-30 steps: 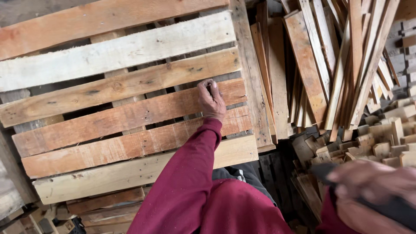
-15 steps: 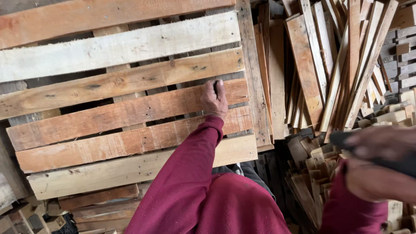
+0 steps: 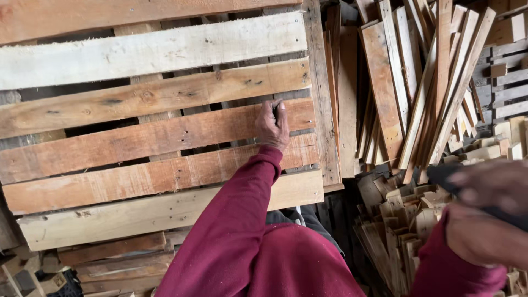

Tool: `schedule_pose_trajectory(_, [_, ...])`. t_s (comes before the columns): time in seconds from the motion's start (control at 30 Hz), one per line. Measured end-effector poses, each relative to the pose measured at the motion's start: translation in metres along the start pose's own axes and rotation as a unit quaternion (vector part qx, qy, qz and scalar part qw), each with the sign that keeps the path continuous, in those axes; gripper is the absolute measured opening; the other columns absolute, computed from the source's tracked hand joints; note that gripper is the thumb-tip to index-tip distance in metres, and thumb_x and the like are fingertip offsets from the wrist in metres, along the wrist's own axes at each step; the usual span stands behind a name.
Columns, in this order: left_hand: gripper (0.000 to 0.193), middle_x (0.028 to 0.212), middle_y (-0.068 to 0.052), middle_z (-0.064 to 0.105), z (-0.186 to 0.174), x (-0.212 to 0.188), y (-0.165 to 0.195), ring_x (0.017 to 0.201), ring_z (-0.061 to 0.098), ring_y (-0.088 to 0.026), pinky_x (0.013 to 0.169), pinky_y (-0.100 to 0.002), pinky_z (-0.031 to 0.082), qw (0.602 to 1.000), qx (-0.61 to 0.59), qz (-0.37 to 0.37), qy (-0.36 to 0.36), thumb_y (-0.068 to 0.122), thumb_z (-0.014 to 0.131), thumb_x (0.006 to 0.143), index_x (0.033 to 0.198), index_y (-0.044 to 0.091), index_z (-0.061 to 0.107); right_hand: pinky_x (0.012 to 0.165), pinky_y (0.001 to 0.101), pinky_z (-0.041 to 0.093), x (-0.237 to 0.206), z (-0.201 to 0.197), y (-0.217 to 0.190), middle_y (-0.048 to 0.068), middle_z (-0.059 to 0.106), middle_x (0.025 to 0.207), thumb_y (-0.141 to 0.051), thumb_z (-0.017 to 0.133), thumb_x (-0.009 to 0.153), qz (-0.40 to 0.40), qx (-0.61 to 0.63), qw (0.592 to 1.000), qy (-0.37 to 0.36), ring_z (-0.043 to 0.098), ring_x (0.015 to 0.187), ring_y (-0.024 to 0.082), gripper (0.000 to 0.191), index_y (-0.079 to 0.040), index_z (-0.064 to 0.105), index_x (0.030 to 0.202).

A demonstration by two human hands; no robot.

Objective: The person aligns wooden planks on a pallet frame, retrieves nails from a nearby box, and uses a hammer to drive nails into the planks to secure them. The person repeatedly picks up nails and hammers them into place along the length of the pallet.

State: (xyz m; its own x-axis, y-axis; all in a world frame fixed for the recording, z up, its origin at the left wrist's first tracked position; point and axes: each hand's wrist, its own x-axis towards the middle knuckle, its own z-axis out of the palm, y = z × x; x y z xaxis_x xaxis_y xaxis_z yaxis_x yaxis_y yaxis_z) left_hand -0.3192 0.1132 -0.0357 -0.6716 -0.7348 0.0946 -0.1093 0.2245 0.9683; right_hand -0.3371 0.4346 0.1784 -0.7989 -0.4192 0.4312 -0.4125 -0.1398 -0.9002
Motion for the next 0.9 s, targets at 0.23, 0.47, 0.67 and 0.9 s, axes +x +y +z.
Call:
schedule_pose_trajectory(0.23, [0.018, 0.09, -0.011, 0.074, 0.001, -0.007, -0.015, 0.08, 0.073, -0.019, 0.072, -0.033, 0.06, 1.0, -0.004, 0.031, 0.004, 0.023, 0.062, 0.104, 0.107, 0.006, 0.068, 0.046, 0.0286, 0.042, -0.092, 0.095, 0.081, 0.003, 0.056, 0.061, -0.045, 0.06, 0.098, 0.553, -0.247, 0.794, -0.051, 0.049, 0.051, 0.011, 0.042, -0.004, 0.065, 0.092])
schedule_pose_trajectory(0.47, [0.018, 0.092, -0.003, 0.069, -0.011, 0.012, -0.006, 0.07, 0.058, -0.008, 0.059, -0.025, 0.048, 0.975, -0.2, -0.081, -0.059, 0.016, 0.06, 0.104, 0.114, 0.005, 0.071, 0.049, 0.0287, 0.041, -0.063, 0.107, 0.062, 0.001, 0.055, 0.061, -0.051, 0.055, 0.098, 0.432, -0.209, 0.877, -0.013, 0.048, 0.052, 0.009, 0.049, -0.002, 0.063, 0.096])
schedule_pose_trajectory(0.67, [0.012, 0.095, -0.002, 0.069, -0.04, -0.002, 0.014, 0.064, 0.051, -0.005, 0.048, -0.02, 0.041, 0.807, -0.452, -0.351, -0.147, 0.011, 0.064, 0.1, 0.109, 0.005, 0.07, 0.046, 0.0302, 0.039, -0.077, 0.118, 0.101, 0.0, 0.053, 0.063, -0.049, 0.062, 0.095, 0.592, -0.135, 0.794, 0.0, 0.047, 0.051, 0.01, 0.046, -0.004, 0.066, 0.098])
schedule_pose_trajectory(0.9, [0.015, 0.091, 0.0, 0.068, -0.059, -0.054, 0.025, 0.06, 0.048, -0.003, 0.045, -0.018, 0.037, 0.798, -0.372, -0.415, -0.231, 0.024, 0.074, 0.096, 0.098, 0.011, 0.068, 0.045, 0.0273, 0.037, -0.127, 0.096, 0.055, 0.001, 0.056, 0.053, -0.042, 0.059, 0.097, 0.515, -0.167, 0.841, -0.006, 0.047, 0.046, 0.01, 0.04, -0.004, 0.063, 0.085])
